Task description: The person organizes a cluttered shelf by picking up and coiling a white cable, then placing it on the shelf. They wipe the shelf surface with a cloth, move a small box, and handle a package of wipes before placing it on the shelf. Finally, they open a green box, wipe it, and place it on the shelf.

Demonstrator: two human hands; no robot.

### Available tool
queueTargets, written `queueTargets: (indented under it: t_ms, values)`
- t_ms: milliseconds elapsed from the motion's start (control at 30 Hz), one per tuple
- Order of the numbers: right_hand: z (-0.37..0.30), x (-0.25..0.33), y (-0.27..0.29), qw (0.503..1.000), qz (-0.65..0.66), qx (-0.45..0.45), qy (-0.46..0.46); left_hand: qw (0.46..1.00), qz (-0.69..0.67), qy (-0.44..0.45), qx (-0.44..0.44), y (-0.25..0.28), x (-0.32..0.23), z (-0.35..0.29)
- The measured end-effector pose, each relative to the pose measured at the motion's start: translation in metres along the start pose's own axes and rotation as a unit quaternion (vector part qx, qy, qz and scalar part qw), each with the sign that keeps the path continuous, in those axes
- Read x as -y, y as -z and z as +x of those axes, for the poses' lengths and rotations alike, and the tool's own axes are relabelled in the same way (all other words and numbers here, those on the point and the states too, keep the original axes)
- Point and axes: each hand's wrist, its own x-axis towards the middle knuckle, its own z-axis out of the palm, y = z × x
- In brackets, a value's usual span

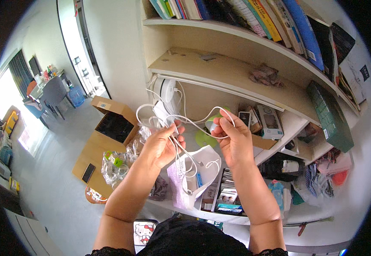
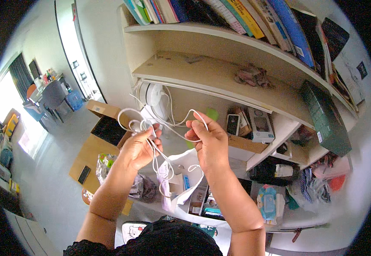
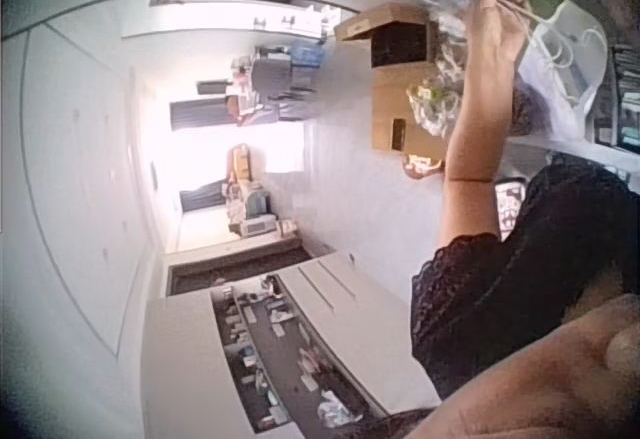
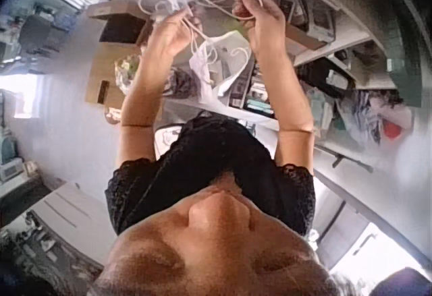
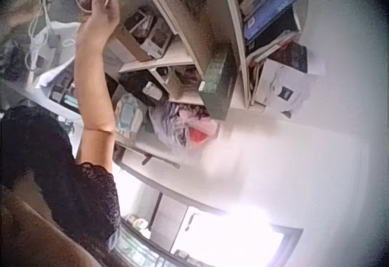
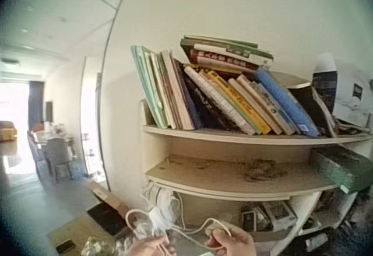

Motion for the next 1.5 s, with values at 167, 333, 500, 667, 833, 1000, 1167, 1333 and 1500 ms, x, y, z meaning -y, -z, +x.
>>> queueTargets:
  t_ms: [167, 333, 500, 667, 833, 1000, 1167, 1333, 1500]
  values:
    - [-0.003, -0.008, -0.011, 0.993, 0.039, 0.106, 0.043, 0.990, -0.124, 0.062, 0.033, 0.027, 0.006, 0.005]
    - [-0.025, 0.007, -0.008, 0.896, -0.327, 0.264, 0.145, 0.983, -0.182, 0.027, 0.006, 0.005, 0.009, 0.000]
    - [-0.051, 0.016, -0.013, 0.740, -0.570, 0.323, 0.153, 0.970, -0.210, 0.010, 0.124, -0.007, 0.004, 0.006]
    - [-0.052, 0.003, 0.015, 0.876, -0.382, 0.268, 0.120, 0.961, -0.198, 0.003, 0.191, -0.025, 0.003, 0.010]
    - [-0.044, 0.000, 0.035, 0.983, -0.088, 0.050, -0.156, 0.964, -0.166, -0.034, 0.207, -0.028, 0.014, 0.033]
    - [-0.022, 0.001, 0.039, 0.873, -0.439, -0.026, 0.210, 0.980, -0.091, -0.117, 0.133, -0.029, 0.019, 0.053]
    - [0.008, -0.005, 0.002, 0.630, -0.699, 0.111, 0.319, 0.986, -0.104, -0.117, 0.062, -0.040, 0.029, 0.058]
    - [0.036, -0.033, 0.004, 0.700, -0.691, 0.168, 0.062, 0.972, -0.201, -0.062, 0.104, -0.025, 0.030, 0.062]
    - [0.047, -0.051, 0.021, 0.644, -0.722, 0.195, 0.162, 0.984, -0.142, -0.044, 0.100, -0.001, 0.029, 0.068]
